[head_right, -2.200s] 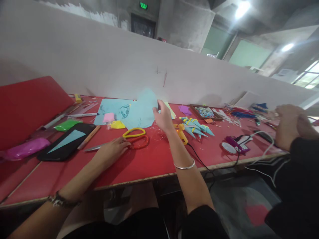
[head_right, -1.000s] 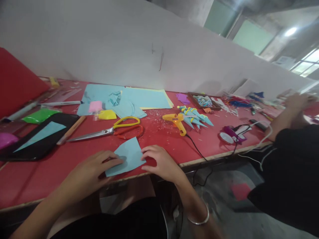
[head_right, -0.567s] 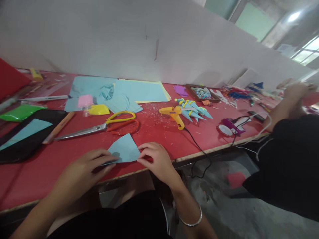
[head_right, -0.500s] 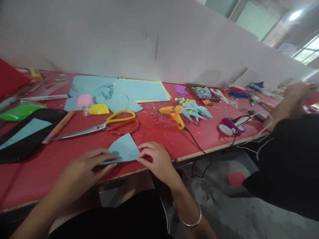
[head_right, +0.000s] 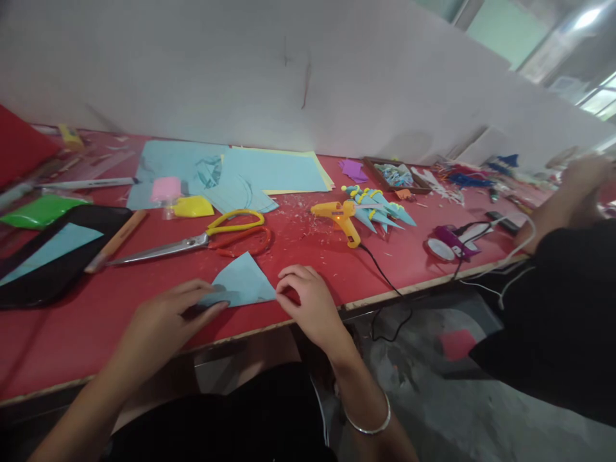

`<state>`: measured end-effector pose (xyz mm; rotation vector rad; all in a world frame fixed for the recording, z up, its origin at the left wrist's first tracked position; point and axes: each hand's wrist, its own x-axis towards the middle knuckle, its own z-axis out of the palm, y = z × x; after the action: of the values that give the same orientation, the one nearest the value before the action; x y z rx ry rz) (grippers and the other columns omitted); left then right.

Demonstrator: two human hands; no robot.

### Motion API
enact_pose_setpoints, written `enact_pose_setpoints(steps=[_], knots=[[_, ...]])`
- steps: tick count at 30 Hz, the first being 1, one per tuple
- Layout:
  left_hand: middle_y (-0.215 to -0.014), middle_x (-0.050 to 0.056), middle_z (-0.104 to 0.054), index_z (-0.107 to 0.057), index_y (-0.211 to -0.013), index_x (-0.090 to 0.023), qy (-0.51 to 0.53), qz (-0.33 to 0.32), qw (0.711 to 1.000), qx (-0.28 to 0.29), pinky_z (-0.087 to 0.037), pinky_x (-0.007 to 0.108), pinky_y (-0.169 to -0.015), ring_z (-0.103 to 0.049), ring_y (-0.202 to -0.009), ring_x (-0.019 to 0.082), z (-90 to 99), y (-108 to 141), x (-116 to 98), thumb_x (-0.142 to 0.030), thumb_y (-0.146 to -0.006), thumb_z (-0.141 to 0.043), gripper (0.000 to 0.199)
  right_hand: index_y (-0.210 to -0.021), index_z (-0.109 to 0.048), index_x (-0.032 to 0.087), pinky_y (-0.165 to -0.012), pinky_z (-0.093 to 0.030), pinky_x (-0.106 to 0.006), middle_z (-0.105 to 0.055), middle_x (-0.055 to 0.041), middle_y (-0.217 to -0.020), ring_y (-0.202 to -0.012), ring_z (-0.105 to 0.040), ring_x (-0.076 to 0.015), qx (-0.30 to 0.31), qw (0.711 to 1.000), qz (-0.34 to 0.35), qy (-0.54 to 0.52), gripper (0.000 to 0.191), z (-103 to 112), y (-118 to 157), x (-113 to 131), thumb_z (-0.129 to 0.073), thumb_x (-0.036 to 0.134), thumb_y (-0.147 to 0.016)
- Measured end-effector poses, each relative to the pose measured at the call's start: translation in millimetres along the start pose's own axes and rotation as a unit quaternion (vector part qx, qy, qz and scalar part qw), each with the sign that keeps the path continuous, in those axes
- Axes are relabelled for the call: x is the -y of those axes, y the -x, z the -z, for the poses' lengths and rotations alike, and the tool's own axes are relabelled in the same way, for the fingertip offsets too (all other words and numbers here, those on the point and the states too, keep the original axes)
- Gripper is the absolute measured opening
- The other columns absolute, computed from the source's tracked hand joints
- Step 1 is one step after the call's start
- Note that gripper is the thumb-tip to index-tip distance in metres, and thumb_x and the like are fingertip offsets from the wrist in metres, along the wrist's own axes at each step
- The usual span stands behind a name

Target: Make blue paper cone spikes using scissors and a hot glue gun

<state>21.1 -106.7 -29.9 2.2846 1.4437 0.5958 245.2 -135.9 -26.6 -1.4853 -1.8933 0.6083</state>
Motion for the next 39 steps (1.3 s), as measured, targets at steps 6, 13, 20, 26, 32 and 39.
enact_pose_setpoints(steps=[6, 13, 20, 26, 32, 39], knots=[[-0.088, -0.003, -0.070, -0.071, -0.083, -0.028, 0.005, -0.016, 1.000, -0.010, -0.043, 0.022, -0.058, -0.065, -0.075, 0.014, -3.3, 1.0, 6.0, -0.041, -0.081, -0.051, 0.024, -0.082, -0.063, 0.021, -0.086, -0.041, -0.031, -0.063, -0.0034, -0.094, -0.094, -0.056, -0.0159, -0.006, 0.999, 0.037, 0.003, 0.013, 4.3, -1.0, -4.6, -0.053, 0.011, -0.083], [-0.082, -0.001, -0.069, -0.069, -0.078, -0.024, 0.004, 0.007, 1.000, -0.007, -0.041, 0.022, -0.055, -0.064, -0.067, 0.013, 0.1, 0.4, 1.4, -0.042, -0.082, -0.048, 0.027, -0.078, -0.064, 0.021, -0.085, -0.040, -0.033, -0.063, -0.0028, -0.094, -0.092, -0.055, -0.0171, -0.020, 0.998, 0.043, 0.035, 0.004, -3.4, -0.3, -4.8, -0.061, 0.023, -0.081], [-0.067, 0.000, -0.060, -0.061, -0.067, -0.021, -0.024, 0.039, 0.999, -0.021, -0.035, 0.024, -0.049, -0.056, -0.057, 0.013, -1.1, -0.3, -2.6, -0.043, -0.081, -0.047, 0.029, -0.071, -0.061, 0.020, -0.079, -0.039, -0.034, -0.061, -0.0032, -0.086, -0.085, -0.051, -0.0180, -0.053, 0.994, 0.013, 0.092, 0.012, -12.9, -4.0, 4.0, -0.059, 0.025, -0.083], [-0.070, 0.001, -0.055, -0.055, -0.066, -0.019, -0.029, 0.049, 0.997, -0.043, -0.038, 0.027, -0.056, -0.054, -0.060, 0.014, -5.2, -0.7, -2.0, -0.050, -0.080, -0.047, 0.035, -0.069, -0.056, 0.019, -0.078, -0.038, -0.034, -0.060, -0.0037, -0.087, -0.085, -0.050, -0.0190, -0.058, 0.991, 0.010, 0.121, 0.015, -17.2, -2.8, 4.2, -0.060, 0.024, -0.083], [-0.075, 0.001, -0.053, -0.051, -0.062, -0.019, -0.032, 0.057, 0.997, -0.052, -0.037, 0.027, -0.054, -0.051, -0.058, 0.012, -7.4, -0.3, -1.1, -0.047, -0.081, -0.047, 0.034, -0.068, -0.054, 0.019, -0.077, -0.038, -0.034, -0.060, -0.0034, -0.088, -0.085, -0.050, -0.0193, -0.054, 0.991, 0.006, 0.125, 0.016, -17.8, -3.0, 4.8, -0.060, 0.024, -0.083], [-0.087, 0.003, -0.058, -0.046, -0.059, -0.019, -0.038, 0.054, 0.997, -0.046, -0.040, 0.029, -0.062, -0.055, -0.067, 0.014, -6.8, 2.5, 4.6, -0.046, -0.082, -0.046, 0.035, -0.068, -0.054, 0.020, -0.077, -0.039, -0.034, -0.060, -0.0036, -0.087, -0.085, -0.051, -0.0191, -0.030, 0.993, 0.010, 0.112, 0.017, -12.9, -5.0, 2.5, -0.060, 0.026, -0.083]])
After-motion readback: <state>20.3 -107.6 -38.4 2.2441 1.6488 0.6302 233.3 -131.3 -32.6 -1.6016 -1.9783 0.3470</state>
